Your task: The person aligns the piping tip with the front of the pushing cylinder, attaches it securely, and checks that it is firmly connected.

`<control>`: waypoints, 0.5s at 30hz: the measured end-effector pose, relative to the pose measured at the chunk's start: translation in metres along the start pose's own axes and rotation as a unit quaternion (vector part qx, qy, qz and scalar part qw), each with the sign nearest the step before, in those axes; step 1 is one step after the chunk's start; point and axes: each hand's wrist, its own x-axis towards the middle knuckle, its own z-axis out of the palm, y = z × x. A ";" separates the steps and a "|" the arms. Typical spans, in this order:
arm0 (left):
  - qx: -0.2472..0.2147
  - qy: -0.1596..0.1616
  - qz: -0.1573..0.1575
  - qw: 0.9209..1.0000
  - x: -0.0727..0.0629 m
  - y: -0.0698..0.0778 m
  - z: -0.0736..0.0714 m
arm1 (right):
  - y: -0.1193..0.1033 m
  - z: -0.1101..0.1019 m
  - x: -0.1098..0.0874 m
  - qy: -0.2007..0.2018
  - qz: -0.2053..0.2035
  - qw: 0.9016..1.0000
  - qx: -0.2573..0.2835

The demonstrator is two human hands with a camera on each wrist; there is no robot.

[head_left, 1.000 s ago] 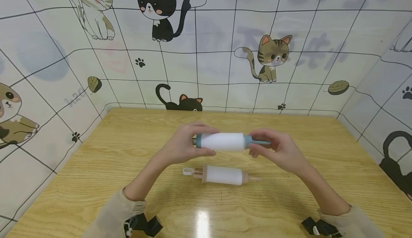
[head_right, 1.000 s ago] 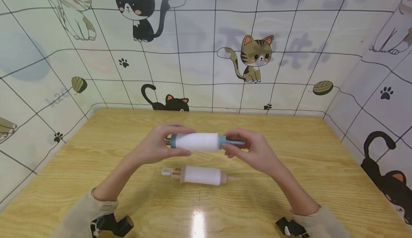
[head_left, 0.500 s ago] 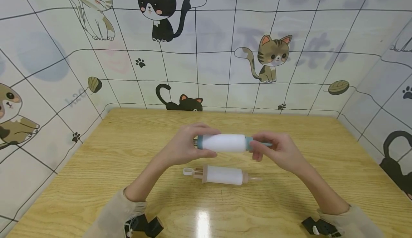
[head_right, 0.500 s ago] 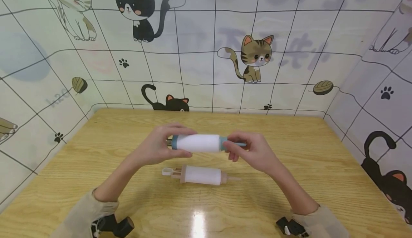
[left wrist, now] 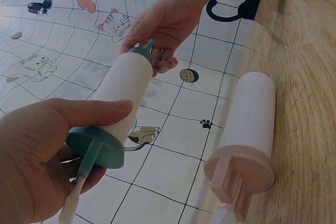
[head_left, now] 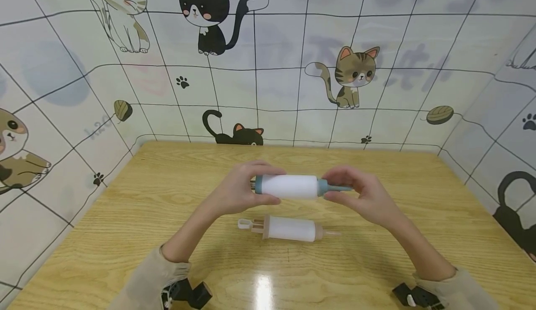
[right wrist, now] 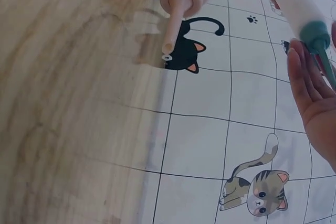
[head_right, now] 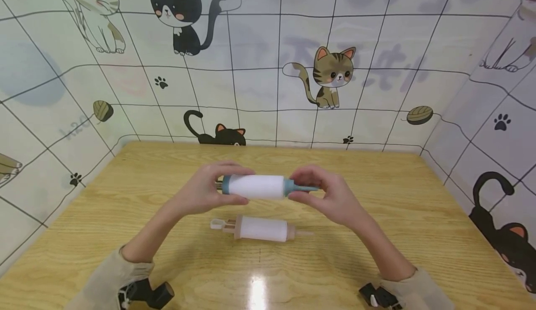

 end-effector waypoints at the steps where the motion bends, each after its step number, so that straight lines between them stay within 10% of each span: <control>1: -0.001 0.000 -0.002 1.000 0.000 0.000 0.000 | 0.000 0.000 0.000 -0.006 -0.005 1.000 -0.002; 15: 0.012 0.006 0.003 1.000 0.000 0.000 0.001 | 0.000 -0.004 0.000 -0.026 0.013 0.999 -0.037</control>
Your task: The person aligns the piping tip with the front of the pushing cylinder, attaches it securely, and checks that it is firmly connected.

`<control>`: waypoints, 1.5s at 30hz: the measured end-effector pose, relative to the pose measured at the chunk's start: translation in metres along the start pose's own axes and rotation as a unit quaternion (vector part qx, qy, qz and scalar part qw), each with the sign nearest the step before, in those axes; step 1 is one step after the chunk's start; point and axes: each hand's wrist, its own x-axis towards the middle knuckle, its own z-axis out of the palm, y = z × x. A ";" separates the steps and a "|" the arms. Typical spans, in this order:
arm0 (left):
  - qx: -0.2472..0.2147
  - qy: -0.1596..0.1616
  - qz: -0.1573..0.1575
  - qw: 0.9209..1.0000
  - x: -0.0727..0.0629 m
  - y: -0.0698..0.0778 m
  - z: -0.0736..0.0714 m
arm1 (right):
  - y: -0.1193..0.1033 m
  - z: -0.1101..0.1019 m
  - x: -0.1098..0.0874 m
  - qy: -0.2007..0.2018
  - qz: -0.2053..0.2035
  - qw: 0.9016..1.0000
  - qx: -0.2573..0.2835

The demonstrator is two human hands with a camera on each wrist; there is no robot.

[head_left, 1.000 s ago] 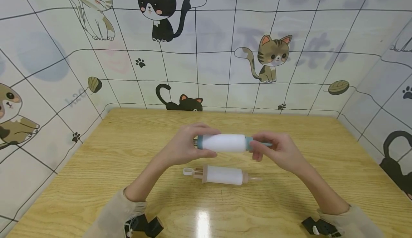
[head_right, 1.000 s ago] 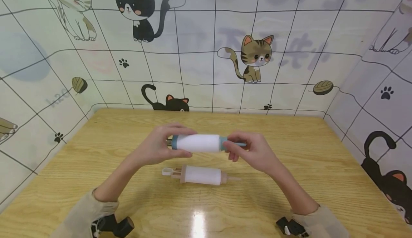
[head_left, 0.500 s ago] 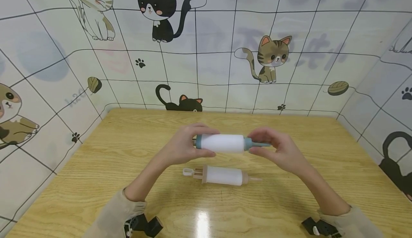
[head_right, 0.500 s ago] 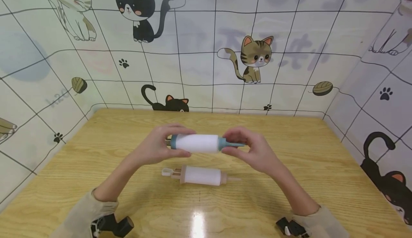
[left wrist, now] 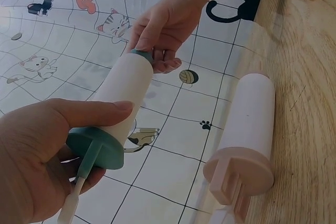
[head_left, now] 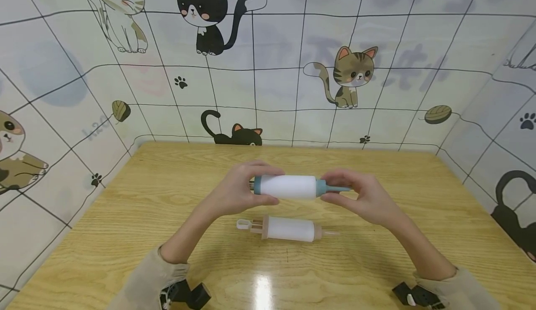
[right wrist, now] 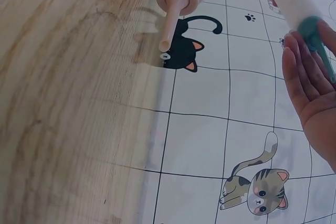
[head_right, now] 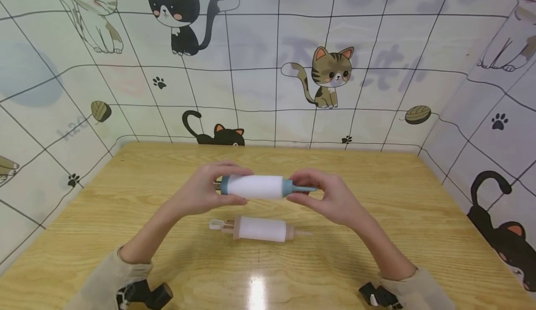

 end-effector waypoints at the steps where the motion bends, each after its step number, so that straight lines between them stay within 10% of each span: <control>1: 0.000 0.000 0.000 1.000 0.000 0.000 0.000 | 0.000 0.000 0.000 0.000 0.005 1.000 -0.002; 24: -0.010 -0.003 0.008 1.000 0.001 0.002 0.005 | -0.001 0.003 -0.002 0.023 0.048 0.998 0.025; 45: -0.010 0.001 -0.017 1.000 0.000 0.001 0.006 | -0.003 0.000 0.001 0.004 -0.010 1.000 -0.012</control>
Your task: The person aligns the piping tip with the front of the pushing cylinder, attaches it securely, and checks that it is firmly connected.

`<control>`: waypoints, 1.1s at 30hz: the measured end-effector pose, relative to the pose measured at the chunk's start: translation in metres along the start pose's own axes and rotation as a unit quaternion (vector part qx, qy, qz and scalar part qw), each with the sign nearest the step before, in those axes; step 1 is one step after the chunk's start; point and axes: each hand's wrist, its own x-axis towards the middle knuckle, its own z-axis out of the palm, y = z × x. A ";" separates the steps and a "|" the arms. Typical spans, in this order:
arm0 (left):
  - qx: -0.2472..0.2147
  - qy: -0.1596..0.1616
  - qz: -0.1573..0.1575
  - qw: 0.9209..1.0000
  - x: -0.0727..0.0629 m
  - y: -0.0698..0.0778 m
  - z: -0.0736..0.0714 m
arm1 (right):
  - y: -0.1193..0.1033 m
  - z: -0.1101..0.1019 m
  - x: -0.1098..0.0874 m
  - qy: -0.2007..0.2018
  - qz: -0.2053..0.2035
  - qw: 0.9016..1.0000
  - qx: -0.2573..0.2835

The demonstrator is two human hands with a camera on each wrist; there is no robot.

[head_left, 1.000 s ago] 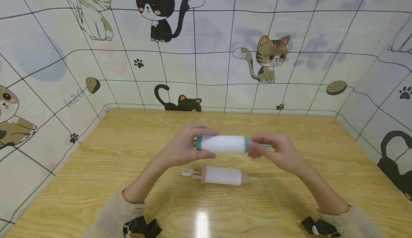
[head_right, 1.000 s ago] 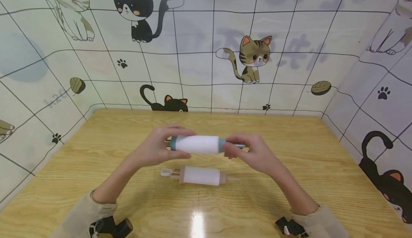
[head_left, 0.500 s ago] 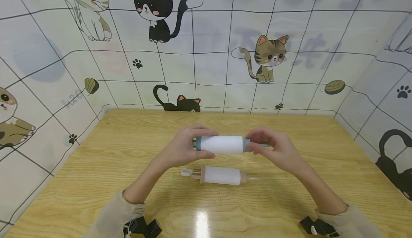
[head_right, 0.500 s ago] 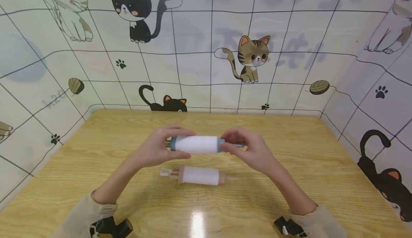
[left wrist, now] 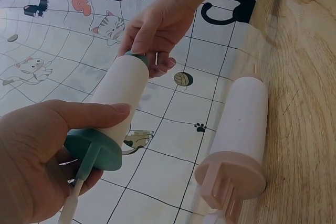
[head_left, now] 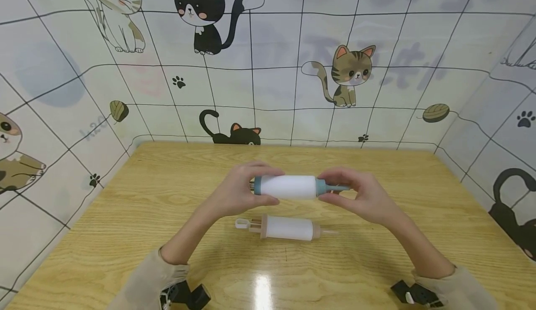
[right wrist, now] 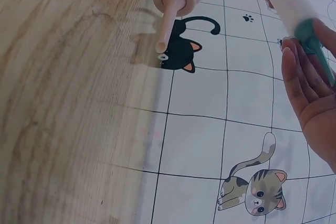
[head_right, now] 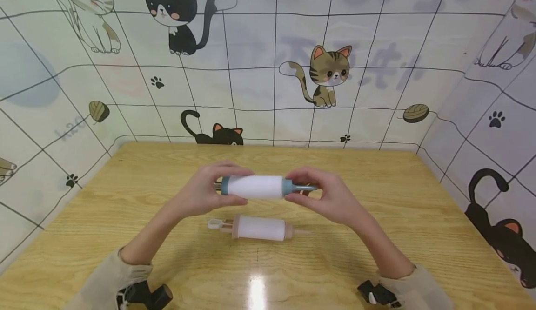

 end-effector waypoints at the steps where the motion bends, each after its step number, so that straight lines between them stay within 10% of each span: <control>1: 0.000 0.000 0.000 1.000 0.000 0.000 0.000 | 0.000 0.000 0.000 0.000 -0.002 1.000 0.002; 22: 0.004 0.006 0.014 1.000 -0.001 0.004 0.002 | 0.003 0.004 -0.003 0.006 0.062 0.996 0.059; 33: 0.001 0.012 0.005 1.000 0.000 0.000 0.002 | 0.000 0.004 -0.001 0.008 0.004 0.996 0.085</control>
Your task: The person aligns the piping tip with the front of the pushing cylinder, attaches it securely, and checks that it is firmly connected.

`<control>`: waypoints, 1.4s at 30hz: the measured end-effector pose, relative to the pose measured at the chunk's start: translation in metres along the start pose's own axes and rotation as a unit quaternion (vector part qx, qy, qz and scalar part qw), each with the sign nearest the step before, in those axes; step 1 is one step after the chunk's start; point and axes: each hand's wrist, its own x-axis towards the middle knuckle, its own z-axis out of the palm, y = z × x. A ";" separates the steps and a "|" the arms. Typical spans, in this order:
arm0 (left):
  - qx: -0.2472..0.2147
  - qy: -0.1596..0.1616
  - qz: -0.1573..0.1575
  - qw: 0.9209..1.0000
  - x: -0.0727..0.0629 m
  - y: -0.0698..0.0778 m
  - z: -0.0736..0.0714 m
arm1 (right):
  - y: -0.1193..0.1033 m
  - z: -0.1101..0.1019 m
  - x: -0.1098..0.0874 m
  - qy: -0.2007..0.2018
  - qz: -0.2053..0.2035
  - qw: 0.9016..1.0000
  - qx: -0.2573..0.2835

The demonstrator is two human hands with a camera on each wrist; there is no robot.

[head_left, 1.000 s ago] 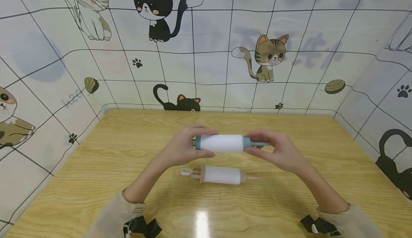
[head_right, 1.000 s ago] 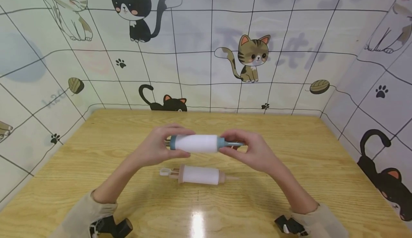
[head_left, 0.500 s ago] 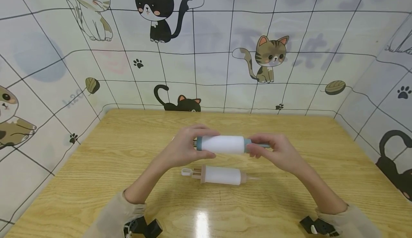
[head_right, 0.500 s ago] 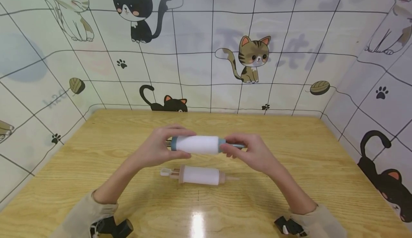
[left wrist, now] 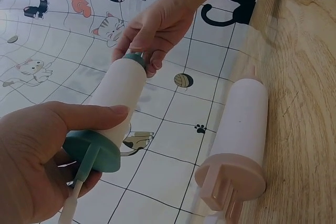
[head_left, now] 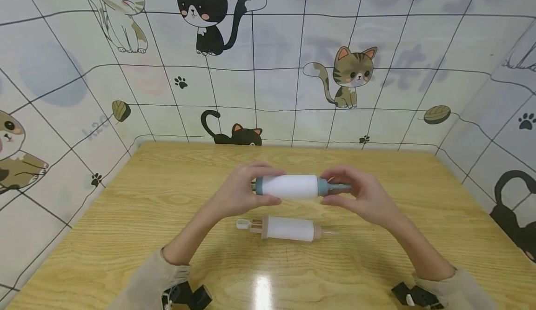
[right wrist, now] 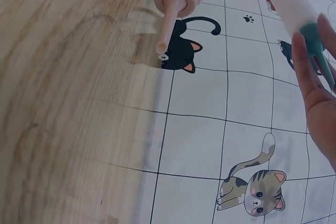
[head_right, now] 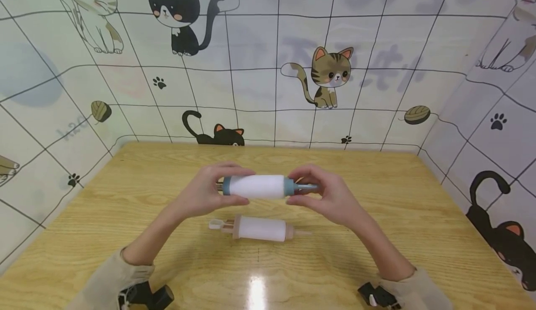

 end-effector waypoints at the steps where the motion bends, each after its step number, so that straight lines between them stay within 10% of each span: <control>1: -0.001 0.001 -0.002 1.000 0.000 0.000 0.000 | 0.000 0.000 0.000 -0.004 -0.006 1.000 0.003; 42: 0.006 0.008 0.017 1.000 0.001 0.003 0.000 | -0.002 -0.001 -0.001 -0.010 0.002 1.000 0.020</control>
